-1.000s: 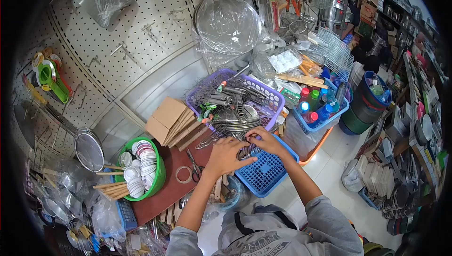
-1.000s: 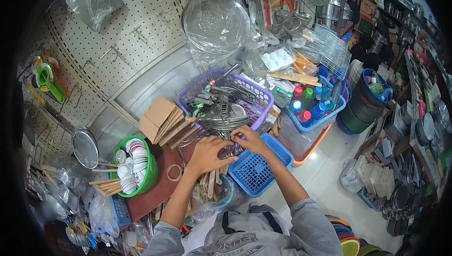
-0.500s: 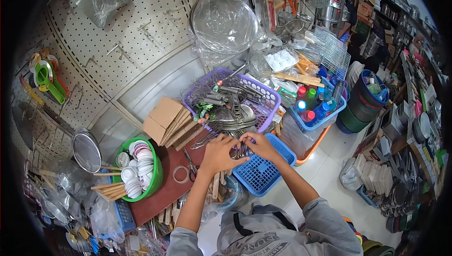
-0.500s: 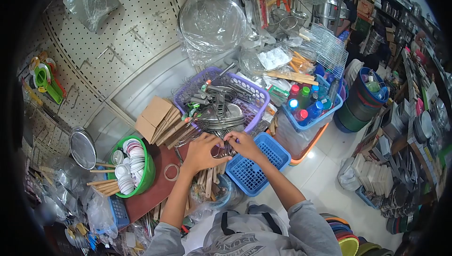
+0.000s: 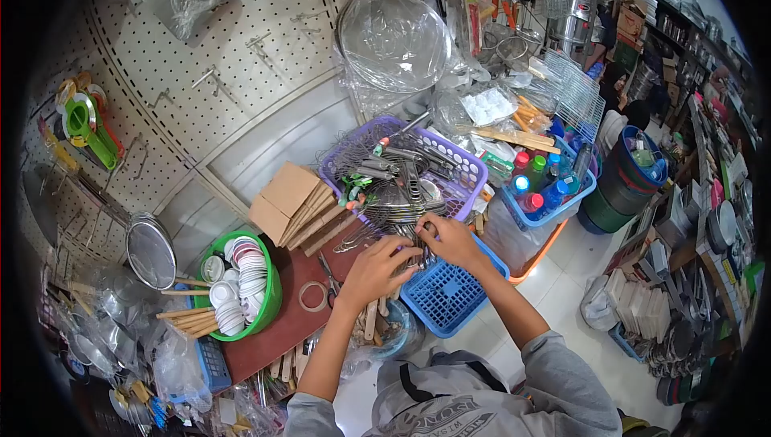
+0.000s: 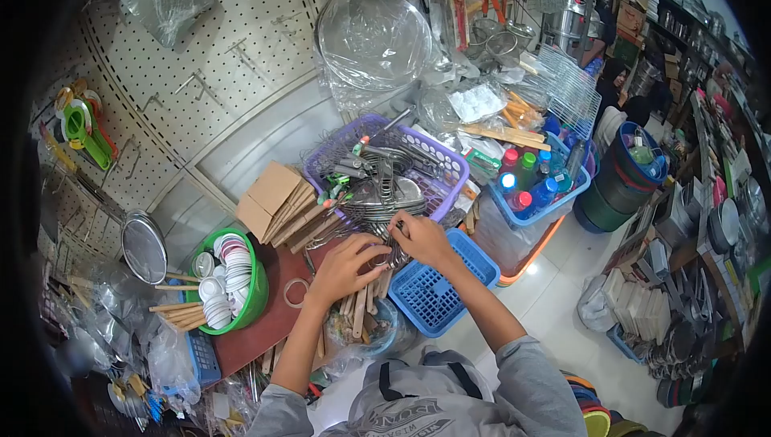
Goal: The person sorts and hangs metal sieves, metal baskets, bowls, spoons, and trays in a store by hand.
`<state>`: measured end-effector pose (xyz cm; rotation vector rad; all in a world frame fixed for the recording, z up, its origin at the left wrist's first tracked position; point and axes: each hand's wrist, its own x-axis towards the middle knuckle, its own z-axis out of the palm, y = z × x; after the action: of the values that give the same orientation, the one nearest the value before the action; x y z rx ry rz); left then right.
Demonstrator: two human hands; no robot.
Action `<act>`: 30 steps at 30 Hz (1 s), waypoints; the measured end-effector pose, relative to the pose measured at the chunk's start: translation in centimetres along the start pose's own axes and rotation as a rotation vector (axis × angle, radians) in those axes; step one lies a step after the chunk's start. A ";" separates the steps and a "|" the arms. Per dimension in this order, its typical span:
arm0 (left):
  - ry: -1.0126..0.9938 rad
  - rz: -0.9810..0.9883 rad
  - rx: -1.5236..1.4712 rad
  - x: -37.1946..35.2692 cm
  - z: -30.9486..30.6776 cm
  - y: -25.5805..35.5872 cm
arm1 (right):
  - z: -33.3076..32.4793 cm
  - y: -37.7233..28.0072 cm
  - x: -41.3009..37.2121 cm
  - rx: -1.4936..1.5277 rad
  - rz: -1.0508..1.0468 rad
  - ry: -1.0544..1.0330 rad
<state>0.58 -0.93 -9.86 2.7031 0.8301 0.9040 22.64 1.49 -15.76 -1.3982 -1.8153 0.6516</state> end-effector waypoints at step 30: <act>-0.204 -0.347 -0.176 9.0 -2.4 -3.3 | -3.2 -2.8 3.6 0.077 -0.228 0.176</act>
<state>3.64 6.80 -4.51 2.3508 1.0730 0.5839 23.10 3.99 -10.83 -1.1395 -1.7571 0.4600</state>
